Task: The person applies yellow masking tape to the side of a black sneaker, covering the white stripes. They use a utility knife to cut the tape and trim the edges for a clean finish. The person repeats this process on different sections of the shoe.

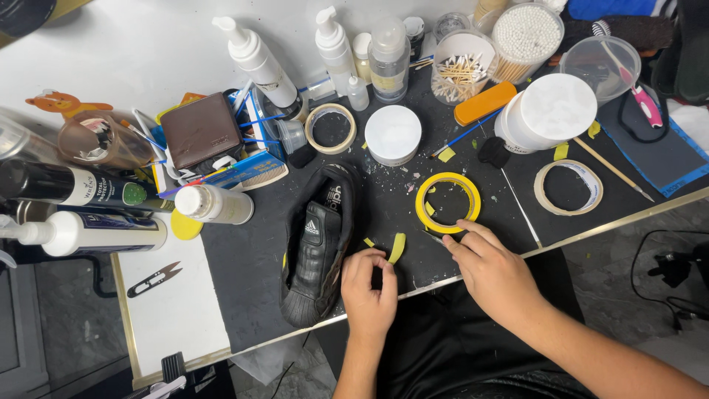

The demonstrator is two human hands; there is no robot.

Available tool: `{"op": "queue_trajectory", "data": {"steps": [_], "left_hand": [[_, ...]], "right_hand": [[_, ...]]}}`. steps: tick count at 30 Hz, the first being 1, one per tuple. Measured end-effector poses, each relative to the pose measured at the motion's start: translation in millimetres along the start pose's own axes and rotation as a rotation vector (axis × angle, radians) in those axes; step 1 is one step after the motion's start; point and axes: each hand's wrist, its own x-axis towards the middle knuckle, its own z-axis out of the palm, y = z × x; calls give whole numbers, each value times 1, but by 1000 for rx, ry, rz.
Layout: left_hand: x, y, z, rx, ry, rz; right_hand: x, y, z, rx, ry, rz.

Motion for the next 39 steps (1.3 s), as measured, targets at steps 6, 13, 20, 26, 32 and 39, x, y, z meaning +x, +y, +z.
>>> {"op": "queue_trajectory", "data": {"steps": [6,13,20,26,32,39], "left_hand": [[-19,6,-13,-276,-6,-128],[-10,31,-23,-322,74,-2],[19,61,-57,88,-117,520],[29,69,-70,165,-157,610],[35,67,-76,186,-175,637],[54,45,-87,347,-15,267]], "right_hand": [[26,13,-16,16,221,55],[54,-7,-16,16,308,-79],[49,-28,0,1266,-470,101],[43,-7,17,1350,-371,129],[37,5,26,1394,-333,193],[38,19,31,1258,-175,267]]}}
